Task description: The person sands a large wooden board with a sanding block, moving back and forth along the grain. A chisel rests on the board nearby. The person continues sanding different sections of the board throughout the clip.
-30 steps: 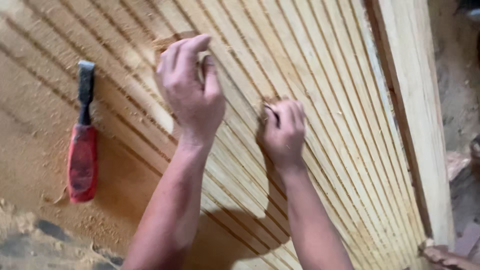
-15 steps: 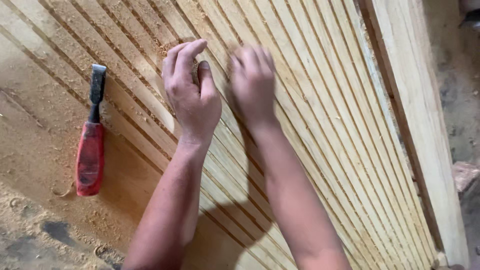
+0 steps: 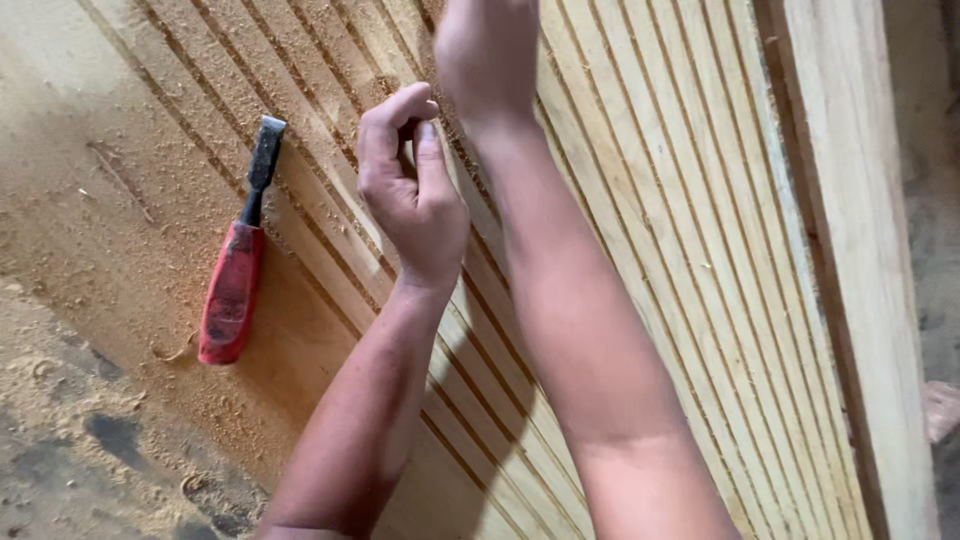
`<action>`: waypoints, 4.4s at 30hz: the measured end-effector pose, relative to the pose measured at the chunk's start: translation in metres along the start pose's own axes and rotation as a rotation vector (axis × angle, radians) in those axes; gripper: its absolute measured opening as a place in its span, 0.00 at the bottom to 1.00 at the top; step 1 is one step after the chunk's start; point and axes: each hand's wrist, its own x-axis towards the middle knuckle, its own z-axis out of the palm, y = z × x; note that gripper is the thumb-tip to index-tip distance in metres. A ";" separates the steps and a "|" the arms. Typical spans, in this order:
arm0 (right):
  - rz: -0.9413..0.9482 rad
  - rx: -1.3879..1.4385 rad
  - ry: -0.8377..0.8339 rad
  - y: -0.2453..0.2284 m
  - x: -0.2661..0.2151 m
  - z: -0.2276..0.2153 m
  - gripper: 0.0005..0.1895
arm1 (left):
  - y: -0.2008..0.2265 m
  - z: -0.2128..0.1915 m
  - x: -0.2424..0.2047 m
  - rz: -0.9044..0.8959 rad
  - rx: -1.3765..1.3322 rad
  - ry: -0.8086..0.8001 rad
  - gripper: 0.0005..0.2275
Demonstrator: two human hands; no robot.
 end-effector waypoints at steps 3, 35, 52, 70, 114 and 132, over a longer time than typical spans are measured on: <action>0.067 -0.061 -0.091 -0.022 -0.039 -0.068 0.03 | 0.006 0.006 0.005 0.045 0.016 -0.016 0.11; 0.218 -0.089 -0.170 -0.005 -0.088 -0.080 0.04 | -0.005 0.008 0.010 0.118 0.018 -0.085 0.10; 0.238 -0.163 -0.118 -0.006 -0.175 -0.159 0.05 | -0.009 0.006 0.002 0.087 -0.128 -0.088 0.09; 0.203 -0.246 -0.121 -0.029 -0.180 -0.184 0.04 | -0.005 0.001 0.000 0.138 0.008 -0.127 0.08; 0.175 -0.226 -0.090 -0.011 -0.160 -0.147 0.04 | -0.001 -0.001 -0.001 0.148 0.042 -0.146 0.09; 0.224 -0.257 -0.069 -0.030 -0.169 -0.163 0.03 | 0.002 -0.001 0.000 0.113 0.012 -0.145 0.11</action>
